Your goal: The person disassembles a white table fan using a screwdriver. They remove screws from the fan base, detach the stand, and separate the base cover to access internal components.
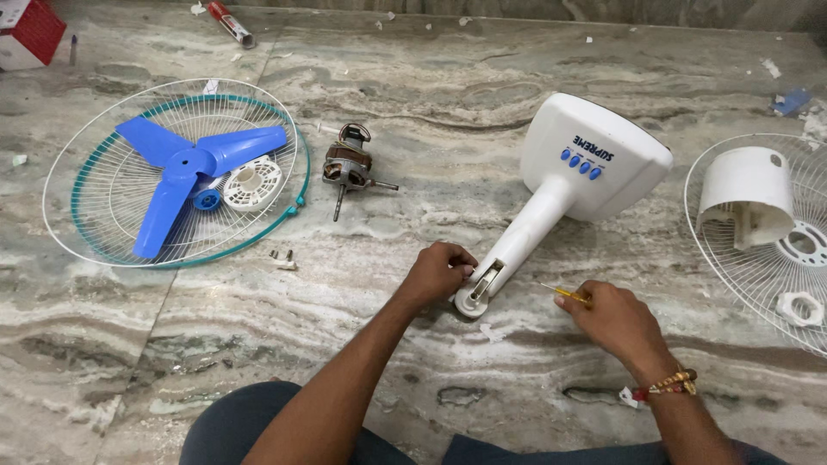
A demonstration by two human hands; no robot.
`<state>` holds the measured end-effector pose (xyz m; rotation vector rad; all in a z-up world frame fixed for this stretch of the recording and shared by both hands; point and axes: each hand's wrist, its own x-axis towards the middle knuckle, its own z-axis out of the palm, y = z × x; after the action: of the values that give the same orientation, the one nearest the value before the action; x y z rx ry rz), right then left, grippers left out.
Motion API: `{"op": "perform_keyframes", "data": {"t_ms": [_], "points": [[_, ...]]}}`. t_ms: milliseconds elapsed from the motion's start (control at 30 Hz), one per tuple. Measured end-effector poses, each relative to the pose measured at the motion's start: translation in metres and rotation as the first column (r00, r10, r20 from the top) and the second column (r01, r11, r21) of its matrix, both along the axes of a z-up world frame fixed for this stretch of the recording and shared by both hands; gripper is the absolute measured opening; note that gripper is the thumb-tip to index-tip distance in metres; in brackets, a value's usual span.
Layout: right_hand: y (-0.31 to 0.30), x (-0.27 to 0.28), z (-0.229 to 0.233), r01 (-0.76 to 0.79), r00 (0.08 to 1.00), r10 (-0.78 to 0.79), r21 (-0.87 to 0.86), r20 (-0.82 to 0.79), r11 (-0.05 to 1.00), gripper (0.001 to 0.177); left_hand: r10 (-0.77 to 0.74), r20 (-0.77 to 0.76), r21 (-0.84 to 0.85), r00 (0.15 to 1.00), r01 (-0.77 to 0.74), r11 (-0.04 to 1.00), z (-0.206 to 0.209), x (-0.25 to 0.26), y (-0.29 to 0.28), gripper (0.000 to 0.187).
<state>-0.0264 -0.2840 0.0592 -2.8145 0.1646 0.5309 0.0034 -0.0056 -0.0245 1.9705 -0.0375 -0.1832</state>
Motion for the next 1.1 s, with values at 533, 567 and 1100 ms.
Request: {"op": "perform_keyframes", "data": {"t_ms": [533,567,1100], "points": [[0.094,-0.023,-0.011,-0.407,0.839,0.301,0.157,0.454,0.9,0.093,-0.04,-0.115,-0.091,0.993,0.029,0.995,0.001,-0.003,-0.007,0.017],[0.097,-0.024,-0.013,-0.365,0.889,0.261,0.238,0.375,0.9,0.09,-0.047,-0.108,-0.078,0.993,0.039,0.996,0.0,-0.004,-0.009,0.018],[0.091,-0.019,-0.026,-0.421,0.855,0.282,0.266,0.434,0.867,0.055,0.151,0.06,0.062,0.987,-0.155,0.986,0.014,-0.017,-0.017,0.016]]}}
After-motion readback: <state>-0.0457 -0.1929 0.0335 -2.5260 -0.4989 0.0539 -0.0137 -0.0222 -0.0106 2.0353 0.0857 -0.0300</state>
